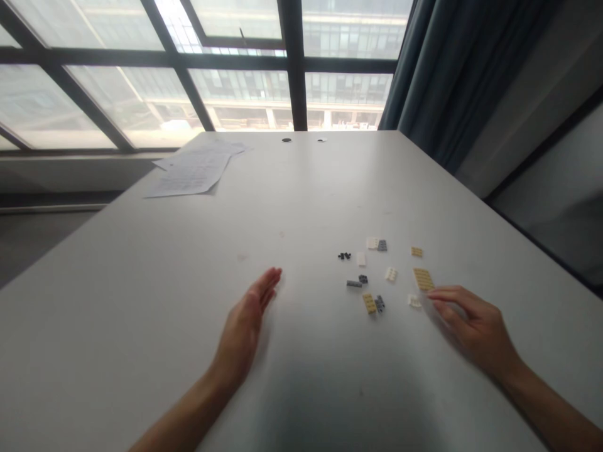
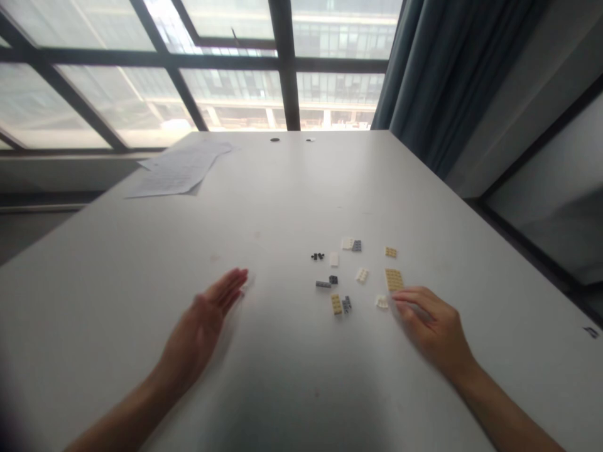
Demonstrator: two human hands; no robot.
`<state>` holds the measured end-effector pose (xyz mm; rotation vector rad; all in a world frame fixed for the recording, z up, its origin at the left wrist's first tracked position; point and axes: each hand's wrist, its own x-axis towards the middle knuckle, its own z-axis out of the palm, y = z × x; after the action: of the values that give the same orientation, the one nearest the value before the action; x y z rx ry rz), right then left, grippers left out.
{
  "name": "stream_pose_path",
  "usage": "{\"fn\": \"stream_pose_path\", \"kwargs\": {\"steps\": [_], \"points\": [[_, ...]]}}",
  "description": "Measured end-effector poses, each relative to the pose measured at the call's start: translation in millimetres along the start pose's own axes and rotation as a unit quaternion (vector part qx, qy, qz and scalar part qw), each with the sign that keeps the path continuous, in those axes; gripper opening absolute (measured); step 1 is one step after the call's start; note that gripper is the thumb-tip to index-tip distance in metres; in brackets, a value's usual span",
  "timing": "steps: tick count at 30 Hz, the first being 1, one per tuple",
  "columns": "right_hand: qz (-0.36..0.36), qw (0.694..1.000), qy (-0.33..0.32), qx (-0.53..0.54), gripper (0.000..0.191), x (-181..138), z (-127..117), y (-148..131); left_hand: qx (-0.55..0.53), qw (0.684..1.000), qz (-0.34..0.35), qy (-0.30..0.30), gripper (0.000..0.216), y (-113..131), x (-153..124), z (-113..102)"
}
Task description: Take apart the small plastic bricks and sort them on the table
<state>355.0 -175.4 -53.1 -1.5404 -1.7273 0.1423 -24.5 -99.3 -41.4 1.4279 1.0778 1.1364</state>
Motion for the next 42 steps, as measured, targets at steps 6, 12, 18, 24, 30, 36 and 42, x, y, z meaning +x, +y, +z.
{"fn": "stream_pose_path", "kwargs": {"steps": [6,12,18,24,30,36,42], "points": [[0.214,0.973,0.065,0.060,0.025,0,-3,22,-0.135,0.979,0.088,0.126,0.044,11,-29,-34],[0.177,0.978,0.082,0.071,0.037,5,-7,4,-0.014,0.972,0.190,0.135,0.060,18,-31,-52],[-0.180,0.974,-0.121,-0.064,0.094,12,-5,-53,0.454,0.826,0.313,-0.120,0.109,31,-29,-71],[-0.298,0.857,-0.412,-0.087,0.102,6,52,-91,0.538,0.736,0.210,-0.353,0.111,10,-33,-56],[-0.255,0.840,-0.477,-0.044,0.096,7,63,-95,0.528,0.741,0.166,-0.380,0.111,8,-37,-53],[-0.270,0.853,-0.445,-0.031,0.093,7,61,-96,0.544,0.733,0.173,-0.370,0.107,4,-38,-53],[-0.287,0.913,-0.286,-0.048,0.052,-2,63,-84,0.576,0.740,0.181,-0.298,0.091,-1,-37,-22]]}}
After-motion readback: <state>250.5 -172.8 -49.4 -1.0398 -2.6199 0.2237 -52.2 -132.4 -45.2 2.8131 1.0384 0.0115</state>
